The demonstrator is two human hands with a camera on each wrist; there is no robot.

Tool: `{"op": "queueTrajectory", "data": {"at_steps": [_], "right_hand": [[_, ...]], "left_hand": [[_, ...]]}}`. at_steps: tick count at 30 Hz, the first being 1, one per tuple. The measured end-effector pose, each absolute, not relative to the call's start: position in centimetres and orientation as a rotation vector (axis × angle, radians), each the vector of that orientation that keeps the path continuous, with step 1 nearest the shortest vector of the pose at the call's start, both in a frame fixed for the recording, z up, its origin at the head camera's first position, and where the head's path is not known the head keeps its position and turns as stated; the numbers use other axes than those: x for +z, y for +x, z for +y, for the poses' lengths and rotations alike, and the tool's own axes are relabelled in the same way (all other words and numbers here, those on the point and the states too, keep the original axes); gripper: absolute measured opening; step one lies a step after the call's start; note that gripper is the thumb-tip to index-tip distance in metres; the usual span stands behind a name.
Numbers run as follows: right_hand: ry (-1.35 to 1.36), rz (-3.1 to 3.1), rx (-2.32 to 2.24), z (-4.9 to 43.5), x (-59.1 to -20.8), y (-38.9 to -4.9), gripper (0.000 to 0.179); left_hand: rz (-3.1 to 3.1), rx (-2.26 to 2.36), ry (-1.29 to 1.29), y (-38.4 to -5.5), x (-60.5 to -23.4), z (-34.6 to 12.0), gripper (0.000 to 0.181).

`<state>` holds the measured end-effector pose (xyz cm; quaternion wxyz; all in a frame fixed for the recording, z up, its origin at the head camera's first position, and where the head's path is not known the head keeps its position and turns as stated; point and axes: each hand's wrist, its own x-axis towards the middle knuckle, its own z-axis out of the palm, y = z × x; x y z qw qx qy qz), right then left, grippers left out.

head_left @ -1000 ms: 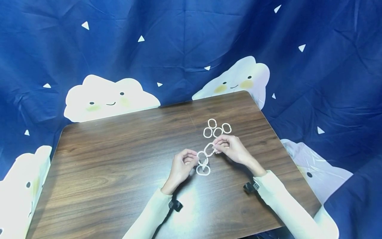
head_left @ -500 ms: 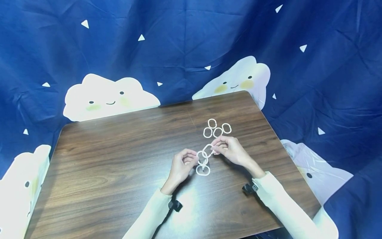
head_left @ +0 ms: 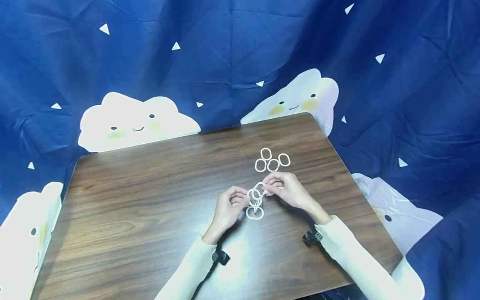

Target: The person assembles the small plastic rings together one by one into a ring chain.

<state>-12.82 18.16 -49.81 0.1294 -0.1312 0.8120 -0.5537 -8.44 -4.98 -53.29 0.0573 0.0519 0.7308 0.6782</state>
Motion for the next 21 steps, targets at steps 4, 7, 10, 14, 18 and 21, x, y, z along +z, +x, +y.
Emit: {"op": "queueTrajectory", "data": {"at_steps": [4, 7, 10, 14, 18, 21], "right_hand": [[-0.378, 2.351, -1.605, 18.1, -49.92, -12.91, 0.019], [-0.371, 2.351, -1.596, 18.02, -49.93, -12.9, 0.019], [-0.374, 2.351, -1.594, 17.94, -49.87, -12.83, 0.02], [-0.386, 2.346, -1.596, 17.83, -49.72, -12.79, 0.021], [-0.39, 2.346, -1.596, 17.75, -49.64, -12.75, 0.019], [-0.39, 2.344, -1.59, 17.73, -49.72, -12.66, 0.017]], "left_hand": [[2.236, 2.047, 0.164, -8.43, -53.26, -4.93, 0.015], [2.244, 2.043, 0.169, -8.4, -53.16, -4.91, 0.015], [2.239, 2.048, 0.168, -8.39, -53.11, -4.88, 0.015], [2.225, 2.06, 0.169, -8.4, -53.05, -4.82, 0.015], [2.217, 2.062, 0.175, -8.39, -53.03, -4.83, 0.015], [2.213, 2.06, 0.176, -8.32, -53.07, -4.86, 0.016]]}}
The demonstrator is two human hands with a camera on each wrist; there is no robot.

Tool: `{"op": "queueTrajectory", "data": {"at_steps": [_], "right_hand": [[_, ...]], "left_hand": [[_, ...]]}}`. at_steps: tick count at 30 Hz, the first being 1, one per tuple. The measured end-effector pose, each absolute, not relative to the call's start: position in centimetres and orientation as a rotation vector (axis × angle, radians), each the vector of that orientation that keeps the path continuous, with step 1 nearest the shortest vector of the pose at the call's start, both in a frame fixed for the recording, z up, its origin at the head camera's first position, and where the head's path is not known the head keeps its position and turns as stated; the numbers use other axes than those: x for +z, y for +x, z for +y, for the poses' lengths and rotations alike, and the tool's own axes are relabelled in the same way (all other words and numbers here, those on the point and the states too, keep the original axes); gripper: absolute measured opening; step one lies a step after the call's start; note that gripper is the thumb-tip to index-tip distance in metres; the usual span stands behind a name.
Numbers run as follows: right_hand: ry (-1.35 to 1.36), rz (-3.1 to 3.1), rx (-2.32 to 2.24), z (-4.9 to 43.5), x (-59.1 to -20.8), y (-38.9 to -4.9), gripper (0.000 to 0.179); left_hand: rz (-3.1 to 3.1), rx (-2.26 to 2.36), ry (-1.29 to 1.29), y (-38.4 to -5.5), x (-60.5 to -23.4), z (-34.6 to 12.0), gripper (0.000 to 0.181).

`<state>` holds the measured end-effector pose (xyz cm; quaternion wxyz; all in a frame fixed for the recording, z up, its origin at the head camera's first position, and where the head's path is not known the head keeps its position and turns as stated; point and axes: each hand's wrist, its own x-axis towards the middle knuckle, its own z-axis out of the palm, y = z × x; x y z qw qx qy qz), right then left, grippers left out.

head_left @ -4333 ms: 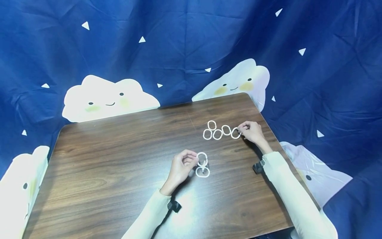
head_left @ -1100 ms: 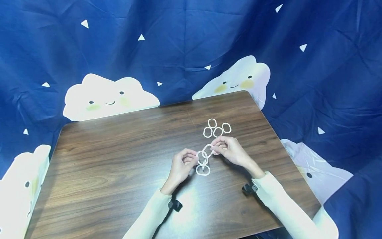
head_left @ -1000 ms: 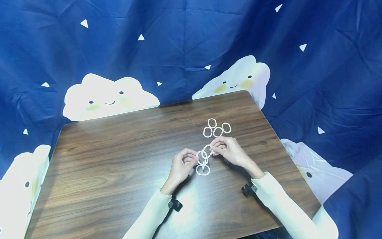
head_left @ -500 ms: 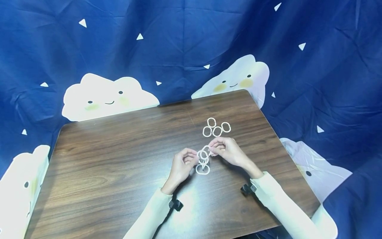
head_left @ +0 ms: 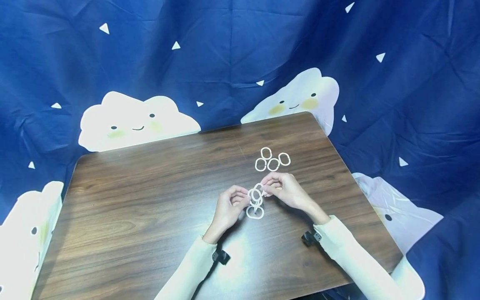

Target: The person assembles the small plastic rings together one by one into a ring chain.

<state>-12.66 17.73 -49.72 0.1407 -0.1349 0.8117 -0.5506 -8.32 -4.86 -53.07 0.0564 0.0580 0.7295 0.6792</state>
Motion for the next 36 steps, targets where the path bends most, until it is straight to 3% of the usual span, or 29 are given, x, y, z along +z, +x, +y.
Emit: {"op": "queueTrajectory", "data": {"at_steps": [36], "right_hand": [[-0.444, 2.394, -1.577, 17.28, -50.0, -12.52, 0.013]], "left_hand": [[2.211, 2.023, 0.18, -8.04, -52.73, -4.43, 0.02]]}}
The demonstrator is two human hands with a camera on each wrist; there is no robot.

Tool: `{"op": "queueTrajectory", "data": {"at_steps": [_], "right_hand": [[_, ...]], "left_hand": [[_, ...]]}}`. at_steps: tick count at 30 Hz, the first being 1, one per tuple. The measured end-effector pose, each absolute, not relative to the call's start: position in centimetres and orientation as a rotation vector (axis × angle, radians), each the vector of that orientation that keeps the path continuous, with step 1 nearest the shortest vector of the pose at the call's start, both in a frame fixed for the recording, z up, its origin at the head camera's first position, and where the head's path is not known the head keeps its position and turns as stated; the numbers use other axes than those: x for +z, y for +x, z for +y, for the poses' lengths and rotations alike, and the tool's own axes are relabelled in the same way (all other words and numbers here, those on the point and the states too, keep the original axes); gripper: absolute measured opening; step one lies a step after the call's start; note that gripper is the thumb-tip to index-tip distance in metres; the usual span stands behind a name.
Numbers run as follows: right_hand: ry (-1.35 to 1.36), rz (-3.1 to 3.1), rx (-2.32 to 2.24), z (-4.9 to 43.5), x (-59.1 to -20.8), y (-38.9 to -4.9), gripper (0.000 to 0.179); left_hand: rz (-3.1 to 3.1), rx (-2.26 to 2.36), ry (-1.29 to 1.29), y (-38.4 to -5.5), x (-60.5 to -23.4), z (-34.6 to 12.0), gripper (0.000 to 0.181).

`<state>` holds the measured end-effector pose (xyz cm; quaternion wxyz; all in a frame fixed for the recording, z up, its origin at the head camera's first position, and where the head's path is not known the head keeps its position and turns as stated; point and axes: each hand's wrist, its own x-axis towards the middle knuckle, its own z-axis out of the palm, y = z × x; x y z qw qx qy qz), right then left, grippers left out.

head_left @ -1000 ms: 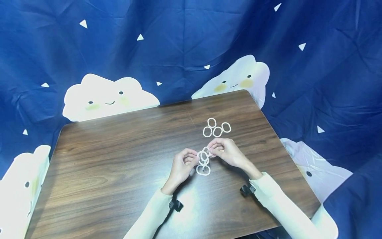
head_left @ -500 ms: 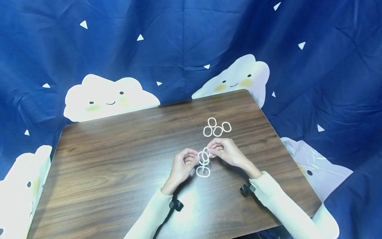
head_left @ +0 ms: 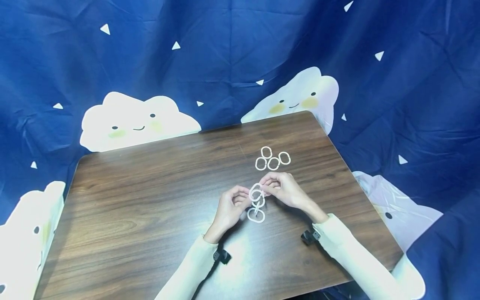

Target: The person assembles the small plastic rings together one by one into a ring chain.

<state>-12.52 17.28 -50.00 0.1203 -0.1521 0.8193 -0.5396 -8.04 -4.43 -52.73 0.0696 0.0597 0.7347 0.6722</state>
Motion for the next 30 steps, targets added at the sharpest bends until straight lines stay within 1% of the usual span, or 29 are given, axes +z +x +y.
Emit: {"op": "queueTrajectory", "data": {"at_steps": [5, 13, 22, 30], "right_hand": [[-0.427, 2.401, -1.576, 17.4, -49.6, -12.6, 0.017], [-0.44, 2.465, -1.545, 17.7, -48.8, -12.9, 0.016], [-0.466, 2.459, -1.568, 17.8, -47.7, -12.8, 0.017], [-0.485, 2.424, -1.572, 17.5, -47.0, -12.5, 0.016]], "left_hand": [[2.204, 2.027, 0.171, -8.1, -52.8, -4.5, 0.02], [2.225, 2.005, 0.155, -8.0, -52.7, -4.5, 0.016], [2.255, 1.995, 0.127, -7.9, -52.7, -4.4, 0.015], [2.236, 1.992, 0.168, -8.1, -52.9, -4.8, 0.014]]}}
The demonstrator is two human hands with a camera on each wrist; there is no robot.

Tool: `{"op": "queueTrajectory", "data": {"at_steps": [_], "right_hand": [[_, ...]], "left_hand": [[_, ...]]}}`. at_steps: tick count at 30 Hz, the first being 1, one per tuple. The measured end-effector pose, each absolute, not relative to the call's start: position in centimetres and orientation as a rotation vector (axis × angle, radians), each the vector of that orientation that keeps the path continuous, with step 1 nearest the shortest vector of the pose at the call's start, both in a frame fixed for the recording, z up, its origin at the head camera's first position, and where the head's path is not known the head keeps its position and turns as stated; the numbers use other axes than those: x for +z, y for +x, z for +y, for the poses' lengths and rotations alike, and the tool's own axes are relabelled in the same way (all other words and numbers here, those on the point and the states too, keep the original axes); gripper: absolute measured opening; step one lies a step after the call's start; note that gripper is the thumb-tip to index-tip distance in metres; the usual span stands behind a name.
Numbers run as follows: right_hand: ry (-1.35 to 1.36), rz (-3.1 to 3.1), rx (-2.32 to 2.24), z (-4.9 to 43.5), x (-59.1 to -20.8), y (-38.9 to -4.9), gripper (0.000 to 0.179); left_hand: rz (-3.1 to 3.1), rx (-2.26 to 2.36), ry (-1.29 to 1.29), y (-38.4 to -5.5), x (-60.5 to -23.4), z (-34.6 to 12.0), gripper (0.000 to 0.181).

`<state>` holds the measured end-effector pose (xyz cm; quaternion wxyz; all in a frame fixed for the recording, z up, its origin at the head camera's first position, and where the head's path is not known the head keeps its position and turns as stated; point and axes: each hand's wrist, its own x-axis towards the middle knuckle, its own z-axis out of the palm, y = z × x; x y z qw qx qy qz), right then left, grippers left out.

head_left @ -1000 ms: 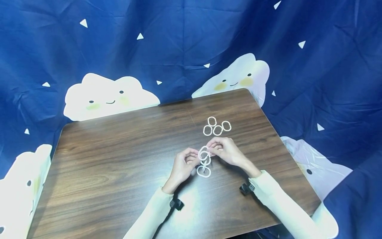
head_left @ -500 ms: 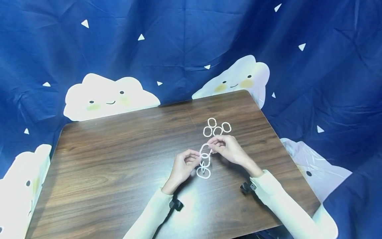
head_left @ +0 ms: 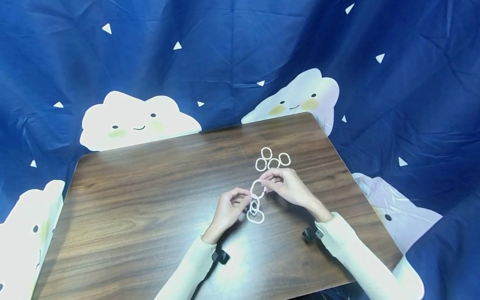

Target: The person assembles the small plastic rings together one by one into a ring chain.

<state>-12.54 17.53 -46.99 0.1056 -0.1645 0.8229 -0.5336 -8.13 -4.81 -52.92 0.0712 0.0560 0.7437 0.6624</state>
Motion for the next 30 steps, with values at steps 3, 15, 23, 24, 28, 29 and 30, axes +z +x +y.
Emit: {"op": "queueTrajectory", "data": {"at_steps": [3, 15, 23, 24, 28, 29, 30], "right_hand": [[-0.51, 2.406, -1.592, 17.4, -47.0, -12.5, 0.017], [-0.521, 2.393, -1.581, 17.2, -47.0, -12.3, 0.02], [-0.527, 2.378, -1.601, 17.1, -47.2, -12.5, 0.015], [-0.531, 2.377, -1.603, 17.1, -47.2, -12.5, 0.014], [-0.542, 2.373, -1.597, 17.0, -47.2, -12.5, 0.013], [-0.544, 2.374, -1.595, 17.0, -47.2, -12.5, 0.012], [-0.546, 2.374, -1.592, 17.0, -47.3, -12.5, 0.012]], "left_hand": [[2.236, 1.993, 0.17, -8.3, -53.0, -4.9, 0.015], [2.264, 2.079, 0.151, -8.4, -52.2, -5.3, 0.017], [2.245, 2.148, 0.18, -8.7, -51.1, -5.2, 0.018], [2.25, 2.142, 0.184, -8.7, -51.0, -5.1, 0.019], [2.275, 2.112, 0.206, -8.7, -50.8, -5.1, 0.018], [2.282, 2.105, 0.209, -8.7, -50.8, -5.1, 0.017], [2.29, 2.099, 0.21, -8.7, -50.9, -5.1, 0.017]]}}
